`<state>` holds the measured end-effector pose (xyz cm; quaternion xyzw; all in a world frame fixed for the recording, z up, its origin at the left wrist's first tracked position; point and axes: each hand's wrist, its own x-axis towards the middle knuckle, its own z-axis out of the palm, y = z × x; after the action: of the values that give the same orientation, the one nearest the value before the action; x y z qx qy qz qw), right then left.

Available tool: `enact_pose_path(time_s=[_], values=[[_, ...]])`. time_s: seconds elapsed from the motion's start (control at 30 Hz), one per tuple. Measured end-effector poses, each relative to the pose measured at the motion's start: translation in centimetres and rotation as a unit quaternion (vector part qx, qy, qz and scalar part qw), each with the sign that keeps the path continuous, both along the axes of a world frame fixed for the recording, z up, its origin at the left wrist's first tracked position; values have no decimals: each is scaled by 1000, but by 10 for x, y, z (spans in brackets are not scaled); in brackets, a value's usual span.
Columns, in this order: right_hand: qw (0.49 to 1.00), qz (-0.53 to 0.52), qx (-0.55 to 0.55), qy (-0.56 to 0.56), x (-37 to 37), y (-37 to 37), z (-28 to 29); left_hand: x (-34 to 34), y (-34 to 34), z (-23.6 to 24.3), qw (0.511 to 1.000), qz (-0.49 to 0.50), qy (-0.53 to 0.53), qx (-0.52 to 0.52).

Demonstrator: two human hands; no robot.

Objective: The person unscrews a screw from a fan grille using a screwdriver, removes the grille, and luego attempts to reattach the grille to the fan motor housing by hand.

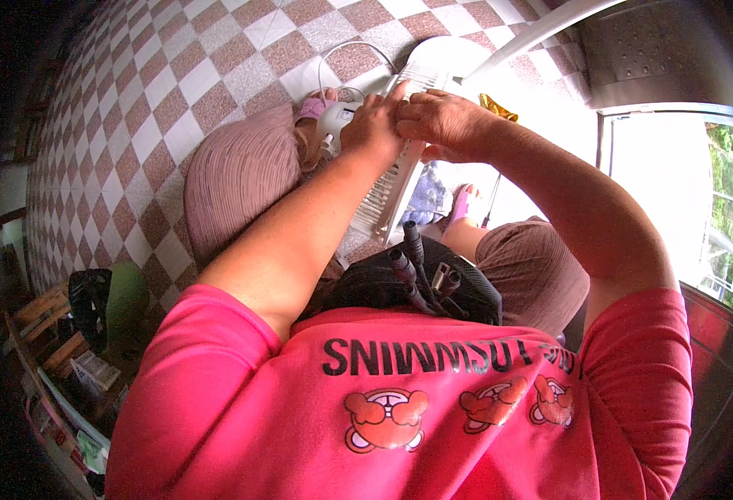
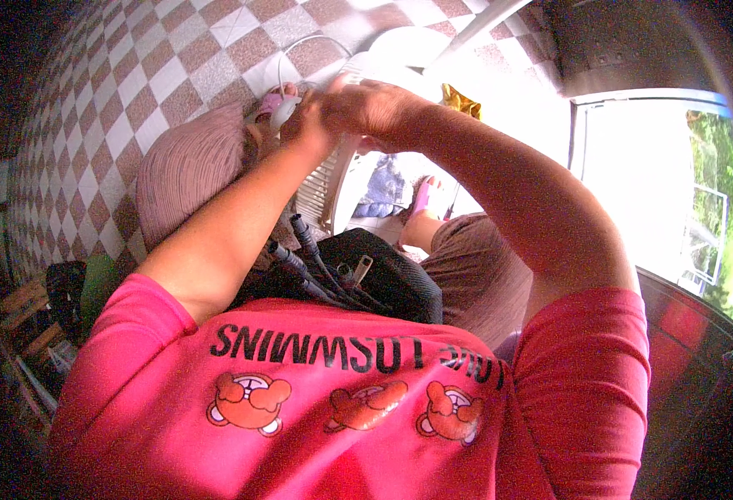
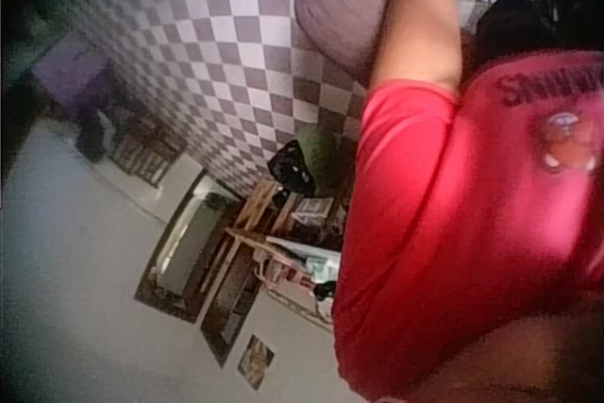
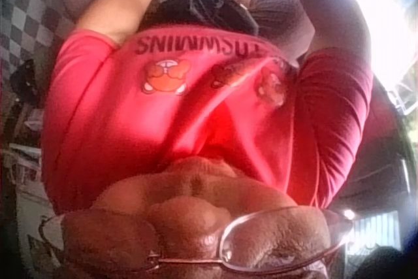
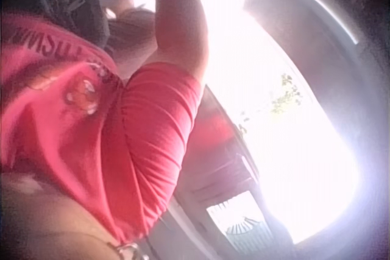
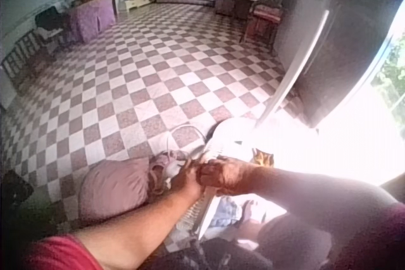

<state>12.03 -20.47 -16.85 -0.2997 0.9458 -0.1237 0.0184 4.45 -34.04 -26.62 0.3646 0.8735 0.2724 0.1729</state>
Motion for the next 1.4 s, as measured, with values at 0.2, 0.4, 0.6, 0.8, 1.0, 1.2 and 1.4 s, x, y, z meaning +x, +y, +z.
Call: enact_pose_path(time_s=[0.2, 0.4, 0.6, 0.8, 1.0, 1.2, 1.4], values=[[996, -57, 60, -28, 16, -2, 3, 1, 5, -11, 998, 0, 47, 43], [997, -52, 60, 16, 30, 0, 7, 1, 5, 0, 998, 14, -19, 52], [997, -36, 44, 57, 40, -9, -2, -2, 18, -34, 969, 43, -114, 216], [996, -35, 53, 58, 40, -20, -5, -7, 16, -40, 968, 50, -95, 228], [991, -42, 99, 80, 41, -23, -9, -5, 10, -28, 977, 40, -142, 152], [996, -30, 50, 63, 33, -24, -7, -9, 8, -27, 947, 26, -220, 231], [995, -36, 31, 89, 33, -25, -8, -8, 9, -9, 996, 38, -84, -3]])
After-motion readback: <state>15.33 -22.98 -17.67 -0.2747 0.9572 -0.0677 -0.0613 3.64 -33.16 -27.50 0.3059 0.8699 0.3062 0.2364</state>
